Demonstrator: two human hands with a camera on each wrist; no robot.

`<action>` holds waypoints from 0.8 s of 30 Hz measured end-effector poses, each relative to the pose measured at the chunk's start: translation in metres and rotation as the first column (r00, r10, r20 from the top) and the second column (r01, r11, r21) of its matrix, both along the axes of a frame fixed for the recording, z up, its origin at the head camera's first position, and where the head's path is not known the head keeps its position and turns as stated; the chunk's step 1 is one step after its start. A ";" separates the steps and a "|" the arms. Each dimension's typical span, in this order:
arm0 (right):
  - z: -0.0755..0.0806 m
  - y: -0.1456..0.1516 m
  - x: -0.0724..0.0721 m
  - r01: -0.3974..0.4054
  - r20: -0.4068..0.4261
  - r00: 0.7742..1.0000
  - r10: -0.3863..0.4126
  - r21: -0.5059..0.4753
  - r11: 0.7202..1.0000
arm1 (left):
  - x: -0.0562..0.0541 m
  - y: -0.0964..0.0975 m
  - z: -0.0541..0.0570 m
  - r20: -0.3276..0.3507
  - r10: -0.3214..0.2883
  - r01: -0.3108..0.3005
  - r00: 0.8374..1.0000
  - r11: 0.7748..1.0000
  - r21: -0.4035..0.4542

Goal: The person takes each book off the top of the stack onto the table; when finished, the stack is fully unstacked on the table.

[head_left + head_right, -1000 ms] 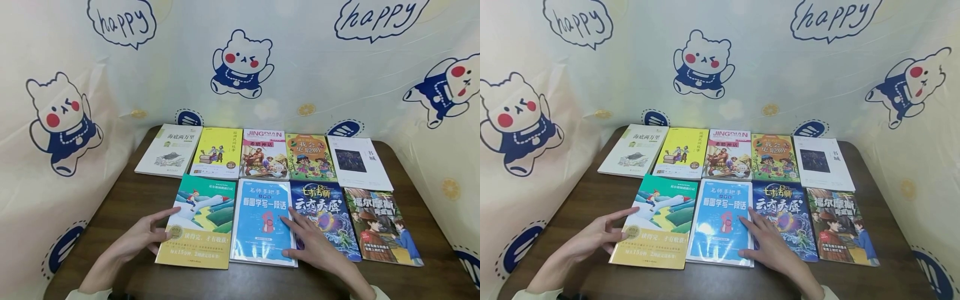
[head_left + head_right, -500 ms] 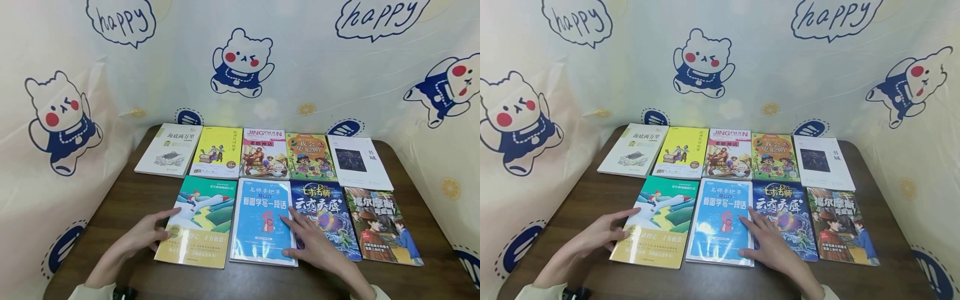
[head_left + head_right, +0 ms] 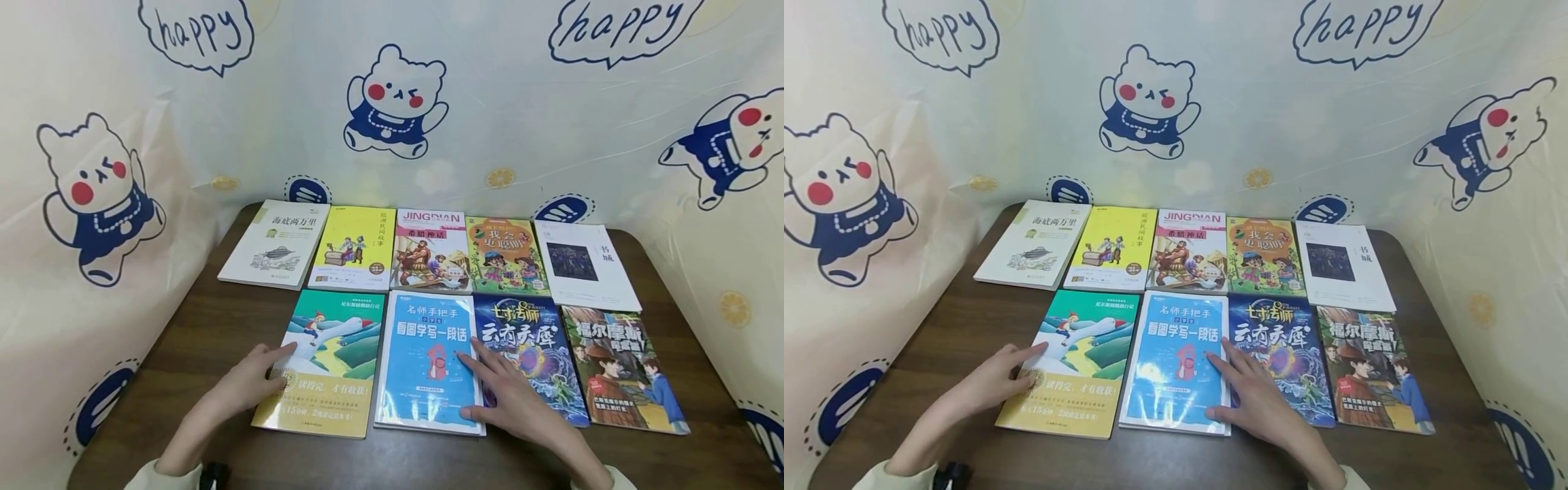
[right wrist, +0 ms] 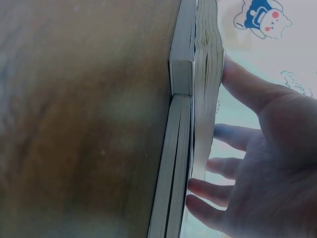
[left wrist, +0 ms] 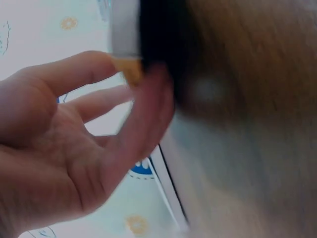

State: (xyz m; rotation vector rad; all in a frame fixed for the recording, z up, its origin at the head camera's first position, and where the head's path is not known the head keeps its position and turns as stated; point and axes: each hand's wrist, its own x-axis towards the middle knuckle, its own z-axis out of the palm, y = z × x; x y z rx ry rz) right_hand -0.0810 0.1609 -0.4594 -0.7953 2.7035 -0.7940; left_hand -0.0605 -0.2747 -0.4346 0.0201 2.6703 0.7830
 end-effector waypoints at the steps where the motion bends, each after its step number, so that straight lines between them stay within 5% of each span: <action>1: 0.000 0.000 0.000 0.000 0.002 1.000 0.000 0.001 1.000 | 0.001 0.003 0.000 -0.006 0.005 -0.005 1.000 1.000 -0.026; 10: 0.000 -0.001 0.000 0.000 0.000 1.000 0.000 0.014 1.000 | 0.010 0.024 0.000 -0.140 -0.018 -0.025 0.990 0.954 -0.300; 24: -0.001 0.000 0.000 -0.006 -0.021 1.000 0.006 0.000 1.000 | 0.014 0.033 -0.005 -0.217 -0.096 0.002 0.972 0.918 -0.398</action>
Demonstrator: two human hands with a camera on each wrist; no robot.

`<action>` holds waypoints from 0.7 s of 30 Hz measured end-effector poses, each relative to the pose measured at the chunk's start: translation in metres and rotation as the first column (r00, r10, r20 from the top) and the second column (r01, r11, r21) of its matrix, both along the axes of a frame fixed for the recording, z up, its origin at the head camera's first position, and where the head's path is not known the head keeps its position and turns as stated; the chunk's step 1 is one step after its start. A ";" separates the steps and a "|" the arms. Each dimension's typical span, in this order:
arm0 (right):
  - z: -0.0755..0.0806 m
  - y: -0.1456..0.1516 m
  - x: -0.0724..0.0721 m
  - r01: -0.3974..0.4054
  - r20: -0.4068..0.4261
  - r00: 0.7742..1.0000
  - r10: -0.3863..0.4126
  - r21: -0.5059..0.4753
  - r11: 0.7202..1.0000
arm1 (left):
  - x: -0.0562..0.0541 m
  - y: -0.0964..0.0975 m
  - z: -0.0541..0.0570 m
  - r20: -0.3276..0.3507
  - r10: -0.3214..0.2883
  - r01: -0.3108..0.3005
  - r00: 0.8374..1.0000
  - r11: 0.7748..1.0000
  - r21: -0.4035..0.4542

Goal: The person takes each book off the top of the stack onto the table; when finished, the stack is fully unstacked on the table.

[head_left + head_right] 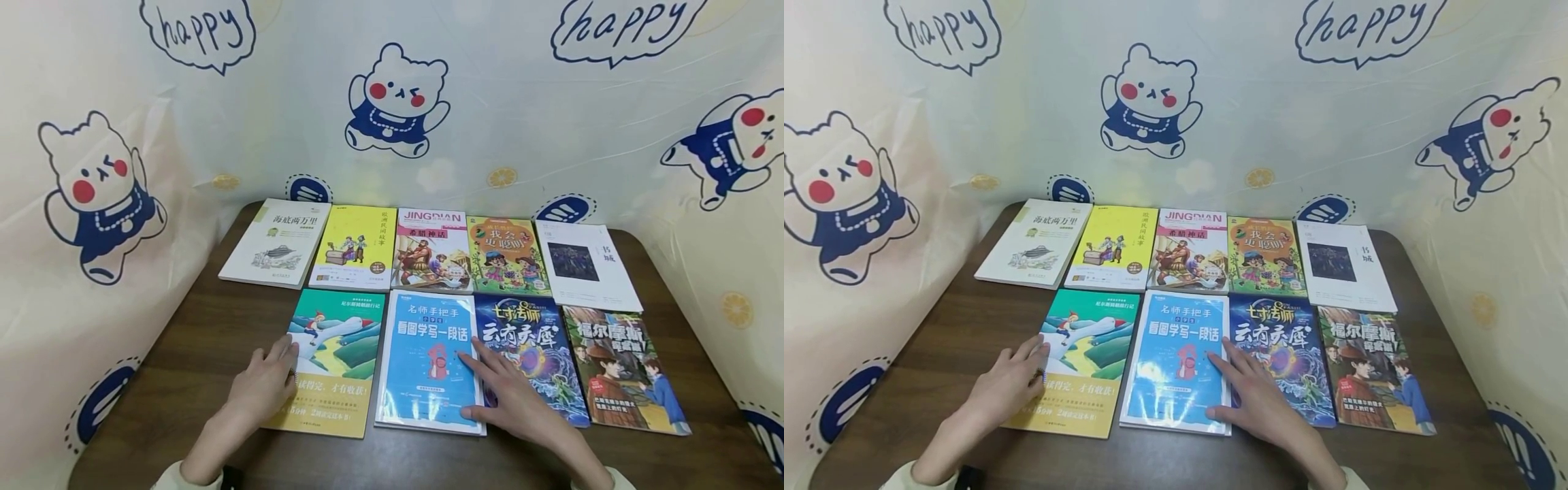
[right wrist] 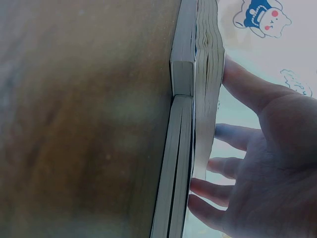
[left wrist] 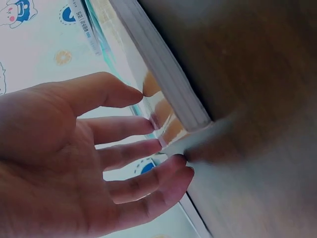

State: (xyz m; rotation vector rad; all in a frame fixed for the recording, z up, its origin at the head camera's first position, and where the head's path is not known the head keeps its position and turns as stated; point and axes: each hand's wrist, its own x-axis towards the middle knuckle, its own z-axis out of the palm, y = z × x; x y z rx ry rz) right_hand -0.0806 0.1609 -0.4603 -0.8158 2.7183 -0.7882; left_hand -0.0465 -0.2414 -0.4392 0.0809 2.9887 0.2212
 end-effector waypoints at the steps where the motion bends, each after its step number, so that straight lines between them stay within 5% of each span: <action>1: 0.000 0.000 0.000 0.003 0.000 1.000 -0.003 0.000 1.000 | 0.000 0.000 0.001 -0.006 -0.004 0.004 1.000 1.000 -0.002; 10: -0.002 0.001 -0.001 0.001 0.015 1.000 -0.001 -0.001 1.000 | 0.002 0.002 -0.006 -0.099 -0.011 0.015 0.995 0.999 0.038; 21: -0.001 0.001 0.000 0.014 0.022 1.000 -0.014 -0.004 1.000 | 0.003 0.039 0.011 -0.201 -0.098 0.131 0.975 0.978 0.160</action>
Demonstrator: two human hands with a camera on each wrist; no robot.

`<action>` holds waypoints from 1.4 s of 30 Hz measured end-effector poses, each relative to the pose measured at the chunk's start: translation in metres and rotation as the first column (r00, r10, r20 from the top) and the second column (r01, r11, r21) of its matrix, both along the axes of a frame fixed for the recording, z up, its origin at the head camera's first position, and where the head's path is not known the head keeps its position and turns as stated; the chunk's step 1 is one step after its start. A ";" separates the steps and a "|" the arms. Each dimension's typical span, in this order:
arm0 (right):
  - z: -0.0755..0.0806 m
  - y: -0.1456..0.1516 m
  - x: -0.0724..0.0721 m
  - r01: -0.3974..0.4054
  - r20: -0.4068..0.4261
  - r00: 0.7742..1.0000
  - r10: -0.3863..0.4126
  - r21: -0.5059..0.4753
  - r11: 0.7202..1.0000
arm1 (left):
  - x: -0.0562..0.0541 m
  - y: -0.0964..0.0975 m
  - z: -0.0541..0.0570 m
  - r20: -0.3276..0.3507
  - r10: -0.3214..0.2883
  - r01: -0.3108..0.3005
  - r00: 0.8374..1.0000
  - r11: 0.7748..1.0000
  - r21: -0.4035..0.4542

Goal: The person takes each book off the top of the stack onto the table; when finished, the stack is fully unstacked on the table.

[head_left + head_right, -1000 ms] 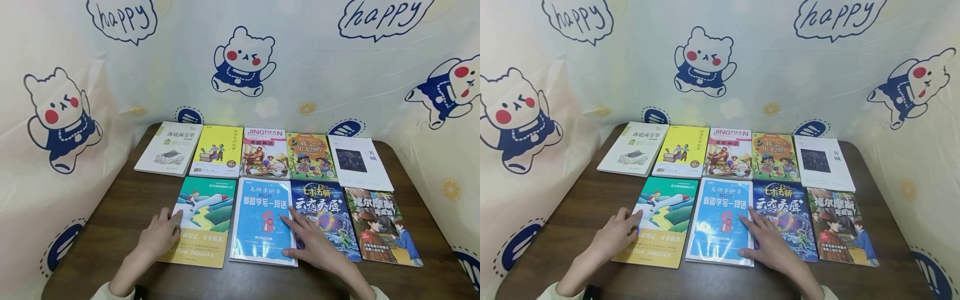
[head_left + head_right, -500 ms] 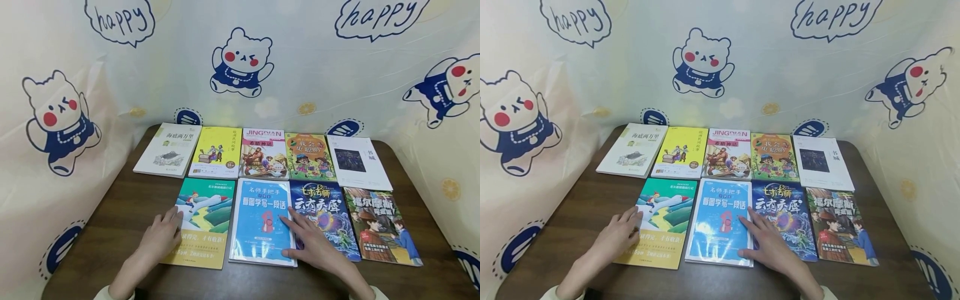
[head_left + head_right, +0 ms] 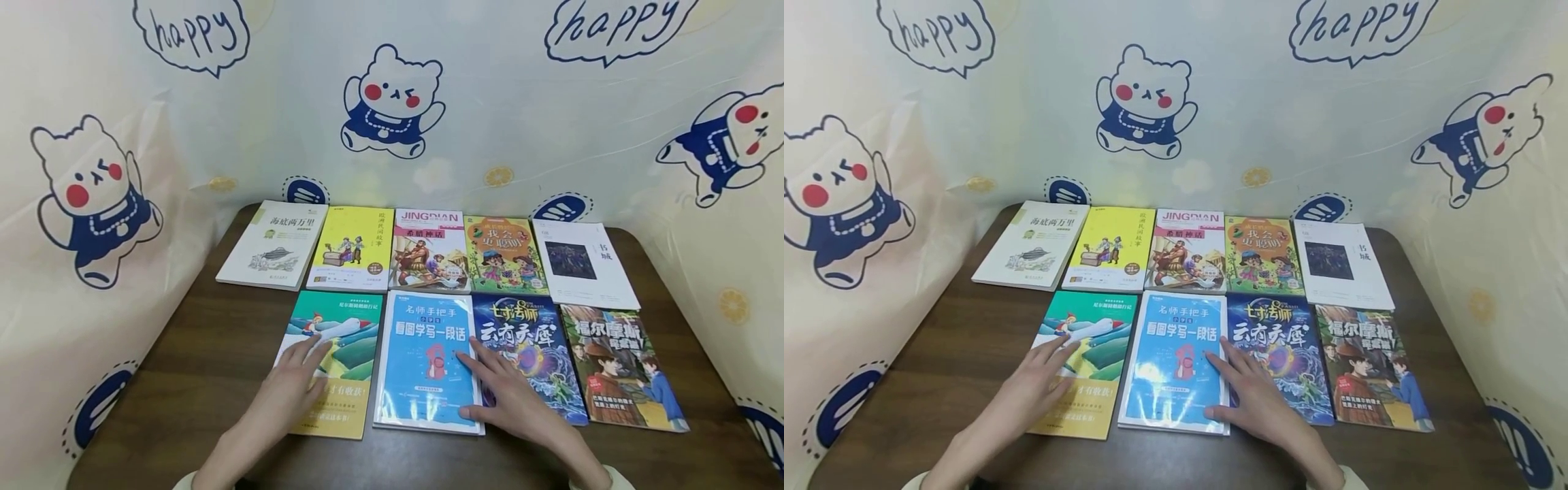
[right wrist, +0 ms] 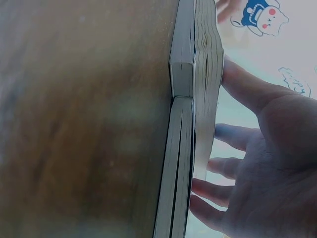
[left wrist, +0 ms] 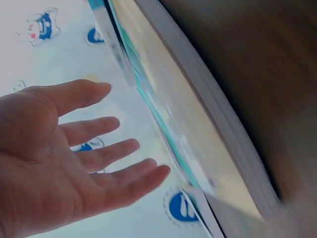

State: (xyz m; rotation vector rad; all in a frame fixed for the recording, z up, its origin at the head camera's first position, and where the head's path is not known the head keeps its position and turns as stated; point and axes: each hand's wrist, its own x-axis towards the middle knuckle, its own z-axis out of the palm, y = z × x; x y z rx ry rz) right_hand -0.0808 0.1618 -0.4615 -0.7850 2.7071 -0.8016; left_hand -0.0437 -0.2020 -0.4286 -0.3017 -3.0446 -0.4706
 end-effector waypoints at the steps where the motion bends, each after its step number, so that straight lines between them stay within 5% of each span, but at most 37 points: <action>1: 0.000 0.000 0.000 0.000 0.001 1.000 0.000 0.001 1.000 | 0.000 0.004 0.000 -0.005 -0.017 0.017 1.000 1.000 0.022; 7: -0.001 0.000 0.000 0.003 0.012 1.000 -0.003 0.002 1.000 | 0.004 0.030 -0.003 0.046 -0.106 0.097 0.993 0.981 0.166; 13: -0.001 -0.001 0.000 0.001 0.011 1.000 -0.001 0.000 1.000 | 0.005 0.050 -0.008 0.177 -0.206 0.156 0.962 0.953 0.260; 19: 0.001 -0.001 0.000 -0.014 -0.003 1.000 0.014 -0.001 1.000 | 0.002 0.062 -0.012 0.288 -0.217 0.125 0.933 0.944 0.304; 23: 0.001 -0.001 0.000 -0.018 -0.009 1.000 0.018 -0.003 1.000 | -0.004 0.063 -0.012 0.343 -0.221 0.070 0.913 0.913 0.402; 30: 0.001 -0.001 0.000 0.000 -0.002 1.000 0.000 0.006 1.000 | -0.016 0.058 -0.010 0.425 -0.230 -0.129 0.875 0.736 0.665; 34: 0.001 -0.001 0.001 -0.005 -0.001 1.000 0.005 0.007 1.000 | -0.019 0.058 -0.010 0.460 -0.179 -0.242 0.869 0.659 0.712; 39: 0.001 0.000 0.001 -0.009 0.008 1.000 0.009 -0.001 1.000 | -0.028 0.053 -0.015 0.513 -0.201 -0.370 0.834 0.487 0.791; 42: 0.001 0.000 0.000 -0.011 0.019 1.000 0.011 -0.011 1.000 | -0.033 0.051 -0.022 0.523 -0.259 -0.382 0.812 0.442 0.812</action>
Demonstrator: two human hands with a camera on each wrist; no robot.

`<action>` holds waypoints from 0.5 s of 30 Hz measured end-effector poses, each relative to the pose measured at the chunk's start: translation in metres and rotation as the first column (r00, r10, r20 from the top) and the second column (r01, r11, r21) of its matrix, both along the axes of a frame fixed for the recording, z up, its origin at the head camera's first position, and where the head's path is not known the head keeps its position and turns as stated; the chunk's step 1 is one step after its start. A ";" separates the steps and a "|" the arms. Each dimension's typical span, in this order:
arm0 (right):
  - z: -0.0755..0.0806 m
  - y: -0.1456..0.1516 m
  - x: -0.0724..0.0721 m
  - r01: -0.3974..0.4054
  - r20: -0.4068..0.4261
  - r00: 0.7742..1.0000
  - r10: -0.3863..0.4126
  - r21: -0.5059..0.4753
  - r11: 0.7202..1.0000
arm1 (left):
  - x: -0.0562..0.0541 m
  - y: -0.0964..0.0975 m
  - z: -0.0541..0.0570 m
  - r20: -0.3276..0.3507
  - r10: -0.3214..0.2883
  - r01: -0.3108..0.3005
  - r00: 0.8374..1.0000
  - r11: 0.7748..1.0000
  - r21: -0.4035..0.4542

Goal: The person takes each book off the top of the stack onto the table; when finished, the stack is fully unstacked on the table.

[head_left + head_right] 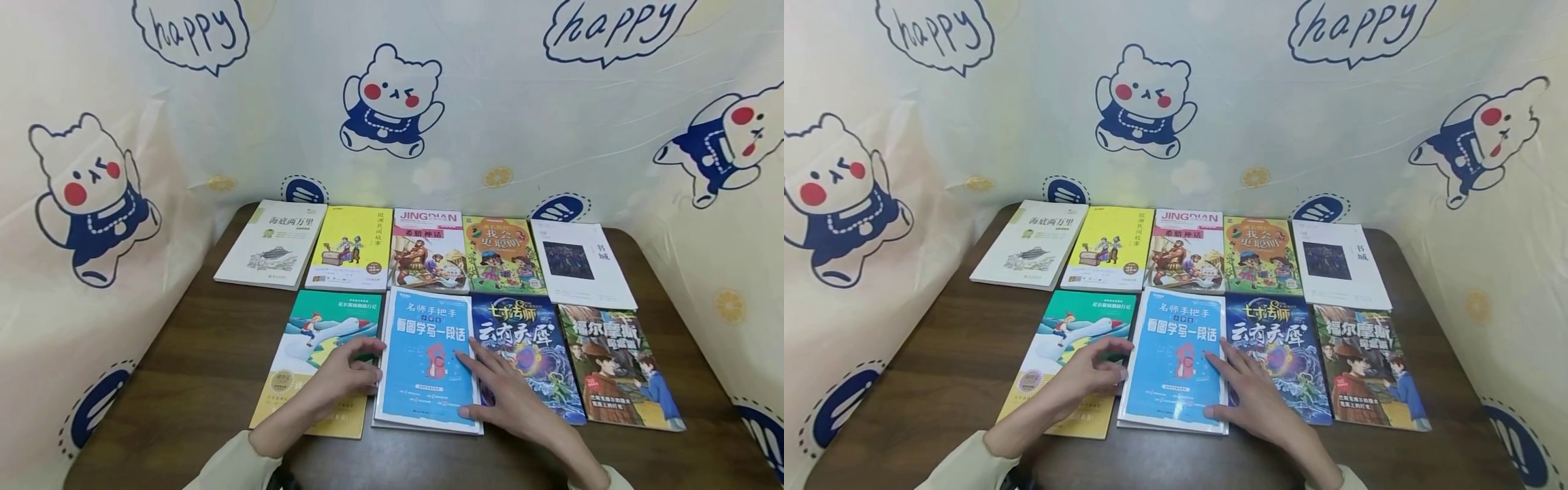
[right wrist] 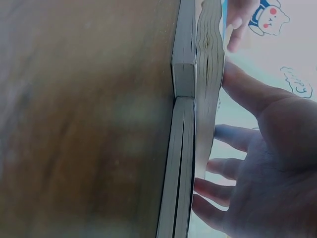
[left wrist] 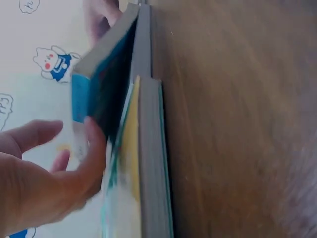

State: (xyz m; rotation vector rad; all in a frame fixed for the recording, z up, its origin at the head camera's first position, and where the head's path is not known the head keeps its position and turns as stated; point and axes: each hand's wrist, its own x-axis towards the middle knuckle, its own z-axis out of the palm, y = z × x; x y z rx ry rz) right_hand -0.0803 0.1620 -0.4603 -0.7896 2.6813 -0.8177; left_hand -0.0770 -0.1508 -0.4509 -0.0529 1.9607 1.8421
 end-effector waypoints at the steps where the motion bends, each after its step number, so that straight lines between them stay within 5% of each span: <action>1: 0.000 0.000 0.000 -0.001 0.004 1.000 0.001 -0.004 1.000 | -0.002 0.000 -0.002 0.009 -0.017 0.017 1.000 1.000 0.006; 8: 0.000 -0.001 0.000 -0.013 0.002 1.000 0.013 -0.010 1.000 | -0.004 0.008 -0.010 0.071 -0.131 0.122 0.989 0.985 0.120; 15: 0.000 0.001 0.001 0.004 0.041 0.999 -0.003 -0.013 1.000 | 0.001 0.005 0.000 0.005 -0.142 0.141 0.990 0.988 0.062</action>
